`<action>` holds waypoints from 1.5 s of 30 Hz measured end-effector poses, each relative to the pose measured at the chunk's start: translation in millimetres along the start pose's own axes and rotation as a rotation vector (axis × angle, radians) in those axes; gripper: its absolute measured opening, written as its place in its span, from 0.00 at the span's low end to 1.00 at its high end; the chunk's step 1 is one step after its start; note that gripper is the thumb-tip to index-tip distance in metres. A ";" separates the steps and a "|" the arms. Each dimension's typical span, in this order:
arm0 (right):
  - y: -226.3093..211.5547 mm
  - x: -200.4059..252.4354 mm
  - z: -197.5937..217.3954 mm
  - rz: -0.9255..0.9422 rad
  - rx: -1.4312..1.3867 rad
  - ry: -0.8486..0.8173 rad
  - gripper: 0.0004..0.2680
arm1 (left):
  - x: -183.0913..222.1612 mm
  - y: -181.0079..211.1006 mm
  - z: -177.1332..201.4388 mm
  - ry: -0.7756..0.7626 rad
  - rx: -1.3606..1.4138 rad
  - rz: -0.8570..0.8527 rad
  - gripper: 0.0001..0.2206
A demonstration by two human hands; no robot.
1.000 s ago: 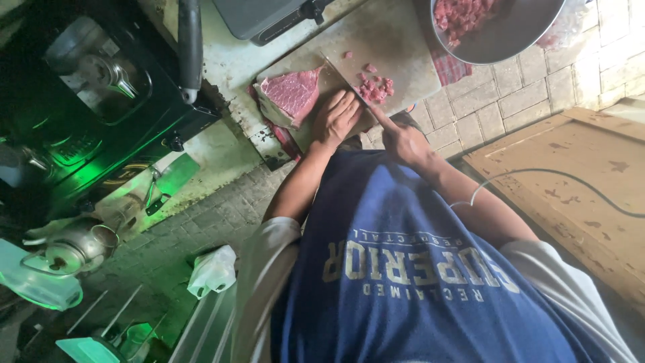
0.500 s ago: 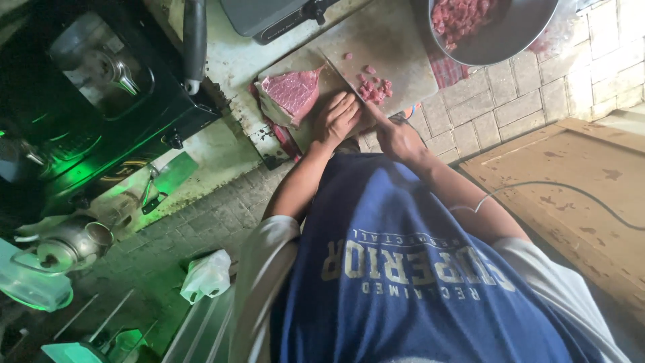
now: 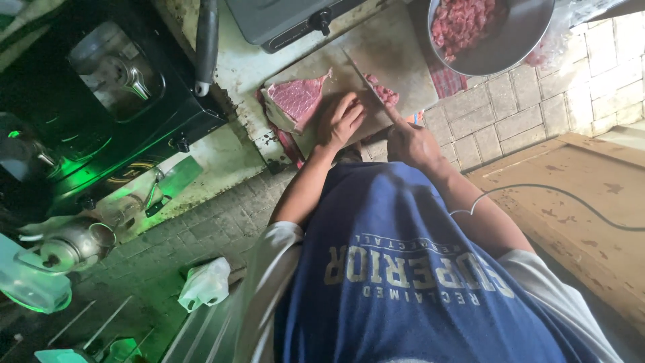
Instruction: Dicing raw meat on a wooden cutting board and placing the pieces into a metal bowl.
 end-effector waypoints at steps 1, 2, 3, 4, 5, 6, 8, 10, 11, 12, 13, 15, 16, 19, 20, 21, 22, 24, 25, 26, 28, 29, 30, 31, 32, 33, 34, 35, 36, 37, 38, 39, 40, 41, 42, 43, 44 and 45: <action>3.1 1.3 -2.9 -0.001 -0.002 0.002 0.26 | 0.0 2.1 0.1 -0.002 0.000 -0.002 0.06; 6.3 2.7 -5.5 0.003 0.018 0.022 0.25 | -0.1 3.7 0.4 0.012 -0.023 0.022 0.06; 9.2 3.4 -8.7 0.006 0.035 0.042 0.25 | -0.3 4.4 1.1 0.023 -0.046 0.045 0.06; 15.3 4.0 -14.5 0.005 0.032 0.046 0.25 | -1.4 5.7 0.4 0.020 -0.046 0.041 0.06; 20.9 4.7 -21.7 -0.003 0.028 0.007 0.26 | -1.9 6.3 1.0 0.043 0.002 0.068 0.07; 26.2 5.4 -29.2 -0.010 0.023 -0.032 0.27 | -2.3 6.7 1.8 0.066 0.051 0.094 0.08; 24.9 9.7 -26.1 -0.047 0.020 -0.054 0.26 | -11.9 9.9 10.1 0.082 0.083 0.102 0.07; 25.0 11.9 -24.0 -0.082 0.020 -0.075 0.26 | -20.0 11.0 15.6 0.102 0.117 0.108 0.08; 25.1 13.1 -23.7 -0.082 0.007 -0.079 0.26 | -21.6 11.4 18.0 0.121 0.111 0.117 0.08; 25.4 14.0 -23.8 -0.083 -0.006 -0.083 0.27 | -23.2 11.5 20.3 0.139 0.106 0.125 0.08; 26.5 16.0 -24.3 -0.085 -0.008 -0.084 0.27 | -20.8 8.2 17.6 0.136 0.106 0.127 0.08; 28.9 21.4 -24.9 -0.078 0.001 -0.081 0.26 | -14.9 3.0 12.8 0.186 0.075 0.123 0.05; 26.9 20.4 -25.7 -0.082 0.000 -0.083 0.26 | -15.2 4.3 11.8 0.183 0.076 0.126 0.05; 22.6 20.7 -27.3 -0.028 -0.003 -0.062 0.24 | -14.7 7.2 9.3 0.169 0.086 0.109 0.03; 24.0 22.7 -28.7 -0.037 0.027 -0.075 0.24 | -13.6 6.4 8.6 0.170 0.088 0.108 0.03; 25.0 23.4 -30.4 -0.043 0.055 -0.090 0.24 | -12.7 4.8 8.9 0.173 0.086 0.108 0.02; 19.1 29.7 -20.4 -0.043 0.054 -0.093 0.24 | -14.2 4.8 10.5 0.172 0.085 0.111 0.02; 10.7 42.3 -3.1 -0.202 -0.012 -0.192 0.25 | -16.0 5.1 14.4 0.129 0.041 0.082 0.04; 6.5 46.1 2.1 -0.204 -0.013 -0.196 0.25 | -13.9 3.6 12.8 0.127 0.040 0.086 0.04; 3.9 50.2 6.5 -0.270 0.023 -0.250 0.25 | -11.8 2.1 11.2 0.131 0.044 0.086 0.03; 3.3 56.6 10.7 -0.339 0.061 -0.309 0.25 | -11.7 2.1 9.8 0.134 0.049 0.092 0.02; 5.1 57.8 9.8 -0.336 0.045 -0.305 0.25 | -13.4 3.4 11.1 0.132 0.051 0.073 0.02; 6.9 59.3 9.0 -0.333 0.029 -0.301 0.25 | -15.1 4.8 12.3 0.130 0.054 0.054 0.01; 8.3 52.2 2.4 -0.339 0.027 -0.304 0.25 | -8.8 1.5 7.7 0.126 0.057 0.058 0.01; 9.4 45.2 -3.7 -0.314 0.027 -0.292 0.25 | -2.5 -1.3 3.0 0.128 0.051 0.054 0.02; 11.2 37.9 -9.3 -0.288 0.027 -0.281 0.24 | 3.3 -3.9 -2.3 0.132 0.044 0.051 0.03; 14.0 29.5 -18.0 -0.292 0.027 -0.283 0.24 | -2.0 -1.3 0.0 0.129 0.047 0.054 0.03; 15.7 19.6 -26.4 -0.241 0.041 -0.237 0.24 | -8.1 0.2 2.8 0.116 0.065 0.049 0.02; 16.8 10.0 -34.6 -0.190 0.056 -0.190 0.25 | -14.2 2.1 6.0 0.103 0.083 0.044 0.02; 15.3 7.0 -36.0 -0.190 0.055 -0.190 0.25 | -14.5 2.7 7.3 0.103 0.082 0.043 0.02; 12.6 3.5 -37.0 -0.150 0.006 -0.163 0.24 | -15.0 3.1 8.6 0.095 0.070 0.044 0.02; 10.7 -1.1 -37.3 -0.111 -0.039 -0.134 0.24 | -16.7 2.6 8.7 0.090 0.060 0.043 0.03; 1.7 2.7 -25.5 -0.111 -0.037 -0.130 0.24 | -8.2 -1.9 1.5 0.092 0.062 0.040 0.03; -6.8 8.3 -13.3 -0.126 -0.022 -0.158 0.24 | 1.8 -3.9 -5.9 0.105 0.033 0.040 0.02; -15.6 13.6 -2.0 -0.142 -0.006 -0.185 0.23 | 12.3 -6.5 -13.0 0.118 0.004 0.040 0.02; -17.7 23.3 5.6 -0.139 -0.001 -0.195 0.23 | 15.0 -7.7 -16.0 0.122 0.001 0.050 0.02; -18.5 33.4 12.1 -0.209 0.010 -0.248 0.24 | 17.9 -8.8 -19.2 0.114 -0.004 0.043 0.02; -18.9 43.0 18.6 -0.277 0.021 -0.302 0.24 | 21.2 -10.1 -21.9 0.105 -0.013 0.037 0.03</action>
Point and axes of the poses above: each hand's wrist, its own x-axis away from the middle knuckle, its own z-axis out of the back of the hand, y = z × x, the point moved 2 cm from there along -x, towards the middle knuckle, and after that the axes turned 2 degrees about y, right-handed, at the moved point
